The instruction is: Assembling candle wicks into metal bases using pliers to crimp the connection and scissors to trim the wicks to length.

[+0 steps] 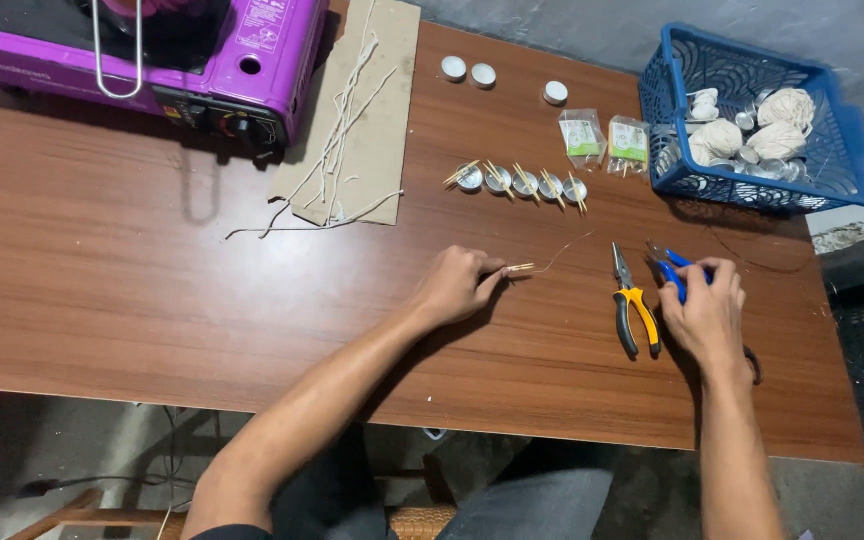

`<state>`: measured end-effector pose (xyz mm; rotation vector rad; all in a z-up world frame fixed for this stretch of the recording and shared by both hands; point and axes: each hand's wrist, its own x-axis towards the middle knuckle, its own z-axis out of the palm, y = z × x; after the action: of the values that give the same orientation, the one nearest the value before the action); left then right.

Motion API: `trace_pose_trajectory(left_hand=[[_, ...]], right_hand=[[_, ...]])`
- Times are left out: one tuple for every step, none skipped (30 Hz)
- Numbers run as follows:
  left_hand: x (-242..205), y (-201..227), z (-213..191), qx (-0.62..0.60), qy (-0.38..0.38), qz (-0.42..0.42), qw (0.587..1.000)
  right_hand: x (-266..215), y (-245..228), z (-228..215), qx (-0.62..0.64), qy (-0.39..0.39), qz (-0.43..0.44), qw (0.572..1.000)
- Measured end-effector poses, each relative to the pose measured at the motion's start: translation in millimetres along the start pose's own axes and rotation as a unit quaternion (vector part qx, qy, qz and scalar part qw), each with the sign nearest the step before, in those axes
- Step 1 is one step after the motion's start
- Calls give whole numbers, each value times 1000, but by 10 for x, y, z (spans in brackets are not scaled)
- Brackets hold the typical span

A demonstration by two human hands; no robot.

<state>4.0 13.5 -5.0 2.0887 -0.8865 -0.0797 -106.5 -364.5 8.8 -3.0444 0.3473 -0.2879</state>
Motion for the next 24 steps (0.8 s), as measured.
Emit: trace_pose_trajectory(left_hand=[[4, 22, -20, 0, 1, -2, 1000], [8, 46, -39, -31, -4, -29, 999], [11, 69, -54, -61, -10, -57, 996], [14, 3, 7, -61, -8, -59, 996], [15, -59, 72, -78, 29, -24, 996], [21, -117, 140, -95, 66, 11, 993], [16, -114, 138, -94, 62, 12, 994], [12, -108, 134, -92, 58, 14, 994], [20, -111, 105, -88, 57, 17, 994], [25, -118, 121, -85, 56, 18, 995], [24, -132, 127, -87, 53, 13, 995], [20, -153, 131, -89, 51, 9, 995], [14, -143, 111, -87, 53, 7, 995], [10, -139, 92, -73, 47, 7, 996], [7, -132, 86, -61, 38, 8, 997], [6, -121, 62, -60, 39, 6, 997], [-2, -102, 54, -53, 32, 5, 998], [-7, -84, 49, -45, 24, 4, 999], [1, -86, 52, -46, 22, 4, 999], [9, -86, 55, -39, 19, 5, 999], [20, -92, 44, -30, 16, 6, 999], [24, -85, 37, -30, 15, 5, 999], [16, -78, 34, -25, 12, 8, 1000], [7, -70, 32, -21, 9, 11, 1000]], right_hand=[[-123, -86, -46, 0, -1, -2, 1000], [-246, -169, -93, 11, 41, -33, 999], [-372, -249, -137, 23, 82, -63, 994], [-401, -308, -90, 23, 81, -65, 994], [-457, -364, -36, 1, 134, -123, 983], [-510, -415, 16, -20, 187, -179, 966], [-519, -557, 22, -19, 186, -175, 967], [-526, -701, 24, -3, 187, -200, 962], [-495, -859, 25, 14, 190, -228, 955], [-489, -945, 41, 16, 192, -226, 955], [-458, -1039, 57, 37, 196, -230, 953], [-429, -1140, 74, 57, 199, -234, 950], [-403, -1180, 100, 59, 199, -236, 949], [-374, -1222, 130, 72, 215, -244, 943], [-358, -1255, 159, 83, 231, -250, 937], [-336, -1261, 183, 85, 230, -251, 937], [-336, -1256, 205, 95, 235, -255, 933], [-335, -1249, 228, 105, 241, -260, 929], [-332, -1268, 217, 105, 239, -258, 930], [-329, -1287, 205, 111, 239, -264, 928], [-313, -1315, 195, 119, 240, -272, 924], [-305, -1309, 214, 119, 239, -271, 925], [-307, -1303, 236, 119, 237, -269, 926], [-309, -1298, 256, 118, 234, -267, 927]])
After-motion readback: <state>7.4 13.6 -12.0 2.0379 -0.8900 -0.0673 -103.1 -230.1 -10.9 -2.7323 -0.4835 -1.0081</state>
